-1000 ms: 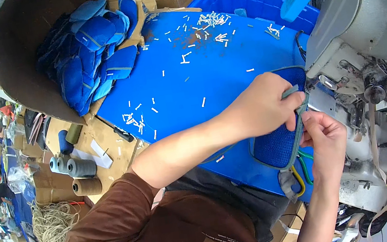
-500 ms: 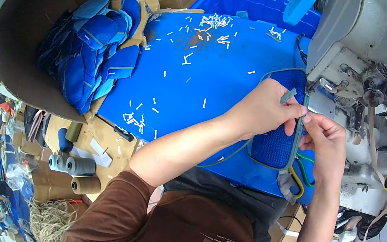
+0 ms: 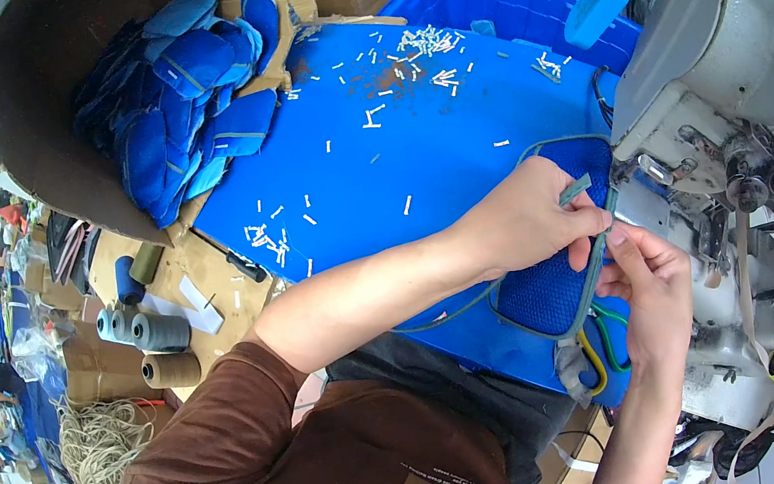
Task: Assembling and sewing blue mesh and leather bag components using an industrial sewing machine.
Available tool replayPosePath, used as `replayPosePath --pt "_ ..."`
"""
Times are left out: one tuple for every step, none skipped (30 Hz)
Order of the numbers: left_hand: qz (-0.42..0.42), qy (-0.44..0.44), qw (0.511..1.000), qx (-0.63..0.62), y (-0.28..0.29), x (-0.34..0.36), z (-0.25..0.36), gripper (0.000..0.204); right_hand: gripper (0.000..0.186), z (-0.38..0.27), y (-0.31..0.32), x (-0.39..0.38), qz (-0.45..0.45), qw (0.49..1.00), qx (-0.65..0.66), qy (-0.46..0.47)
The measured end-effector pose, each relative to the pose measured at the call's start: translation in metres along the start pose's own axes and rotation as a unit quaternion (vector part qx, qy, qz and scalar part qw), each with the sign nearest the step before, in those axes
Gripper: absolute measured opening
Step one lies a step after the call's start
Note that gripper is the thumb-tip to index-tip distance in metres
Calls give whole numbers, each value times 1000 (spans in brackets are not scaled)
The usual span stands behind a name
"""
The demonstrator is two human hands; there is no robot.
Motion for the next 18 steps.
replayPosePath --pt "0 0 1000 0 0 0 -1 25 23 0 0 0 1 1000 2 0" --pt "7 -4 1000 5 -1 1 -2 26 23 0 0 0 1 1000 3 -2" --pt "14 -7 1000 10 -1 1 -4 26 23 0 0 0 1 1000 3 -2" --pt "14 -7 1000 10 -2 1 -6 26 21 0 0 1 3 1000 4 0" --pt "26 -24 999 15 -3 1 -6 26 19 0 -1 1 5 1000 6 1" --pt "38 -40 998 19 -3 0 -6 26 19 0 -1 1 5 1000 6 1" --pt "38 -40 998 19 -3 -1 -5 26 18 1 0 1 10 1000 1 4" --pt "27 -25 999 21 -2 -2 -3 27 18 1 1 1 14 1000 -4 7" --pt "15 -11 1000 22 -2 -3 -1 27 18 2 0 1 14 1000 -4 8" --pt "15 -11 1000 22 -1 -3 2 27 18 2 0 1 18 1000 -3 9" --pt "-2 12 1000 -1 -1 -3 2 28 17 2 0 1 22 1000 -1 11" --pt "-18 36 999 -24 0 -3 2 29 17 2 0 1 21 1000 -1 10" --pt "-18 36 999 -24 1 -2 0 29 17 2 0 1 18 1000 -6 9" --pt "-32 47 998 -25 1 0 -3 30 18 1 1 1 14 1000 -11 9" --pt "-47 59 997 -26 2 1 -4 31 18 1 -1 1 14 1000 -12 10" --pt "-47 58 997 -26 3 2 -4 31 17 0 -3 1 19 999 -28 20" --pt "-45 30 998 21 3 2 0 32 16 -1 -4 1 25 998 -45 30" --pt "-43 2 997 67 4 2 4 34 16 1 -4 1 26 998 -45 30"
Point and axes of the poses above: each hand's wrist, its own x-axis towards the middle knuckle, its own y-axis out of the back of the hand, z = x × y, the point moved 3 cm from there along x, towards the middle knuckle, and after that the axes turned 4 degrees about y, right-handed, at the moved point
